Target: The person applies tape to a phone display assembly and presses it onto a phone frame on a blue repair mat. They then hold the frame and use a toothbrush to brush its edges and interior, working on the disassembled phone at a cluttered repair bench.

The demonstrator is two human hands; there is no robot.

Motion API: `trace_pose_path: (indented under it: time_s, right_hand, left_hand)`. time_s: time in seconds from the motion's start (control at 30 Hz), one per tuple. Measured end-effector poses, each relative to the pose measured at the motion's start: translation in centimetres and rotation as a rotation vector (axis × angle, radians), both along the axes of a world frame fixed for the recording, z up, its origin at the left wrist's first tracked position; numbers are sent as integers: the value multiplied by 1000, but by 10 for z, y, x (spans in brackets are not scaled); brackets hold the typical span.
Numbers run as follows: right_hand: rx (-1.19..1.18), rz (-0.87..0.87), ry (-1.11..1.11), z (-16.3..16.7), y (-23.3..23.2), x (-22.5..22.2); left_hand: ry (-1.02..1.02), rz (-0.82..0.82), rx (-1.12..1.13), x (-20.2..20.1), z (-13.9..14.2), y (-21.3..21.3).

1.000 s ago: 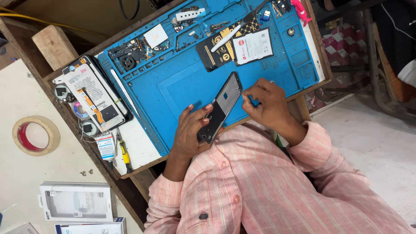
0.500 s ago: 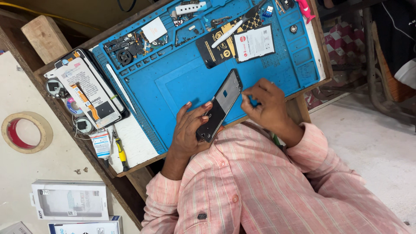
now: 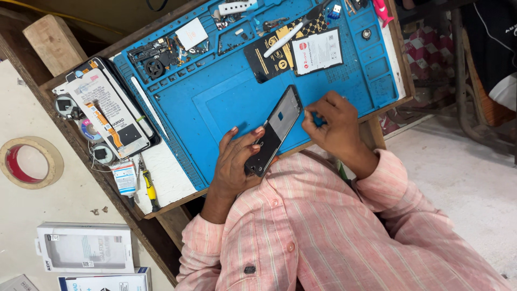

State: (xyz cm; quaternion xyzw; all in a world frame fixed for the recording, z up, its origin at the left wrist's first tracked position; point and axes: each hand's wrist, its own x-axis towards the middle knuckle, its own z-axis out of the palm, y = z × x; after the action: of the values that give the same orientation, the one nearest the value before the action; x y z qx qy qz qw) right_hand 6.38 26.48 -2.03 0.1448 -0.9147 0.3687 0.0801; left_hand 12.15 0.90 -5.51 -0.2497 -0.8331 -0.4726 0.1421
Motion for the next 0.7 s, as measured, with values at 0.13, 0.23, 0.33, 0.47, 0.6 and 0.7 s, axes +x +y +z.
trace_pose_path:
  time_s: [0.13, 0.23, 0.33, 0.47, 0.6, 0.7]
  right_hand:
    - [-92, 1, -103, -2, -8, 14]
    - [-156, 6, -107, -2, -15, 25]
    - [-216, 73, -120, 2, -24, 37]
    - [-275, 141, -170, 8, -29, 44]
    - [-155, 12, -112, 2, -20, 29]
    - [-191, 60, -131, 2, -22, 34]
  left_hand:
    - [10, -15, 1, 0, -1, 0]
    - [4, -12, -13, 1, -1, 0]
    - [5, -15, -23, 2, 1, -2]
    - [-8, -50, -25, 1, 6, -5]
    - [-12, -57, -28, 2, 10, -4]
    - [-11, -63, -19, 0, 11, -4]
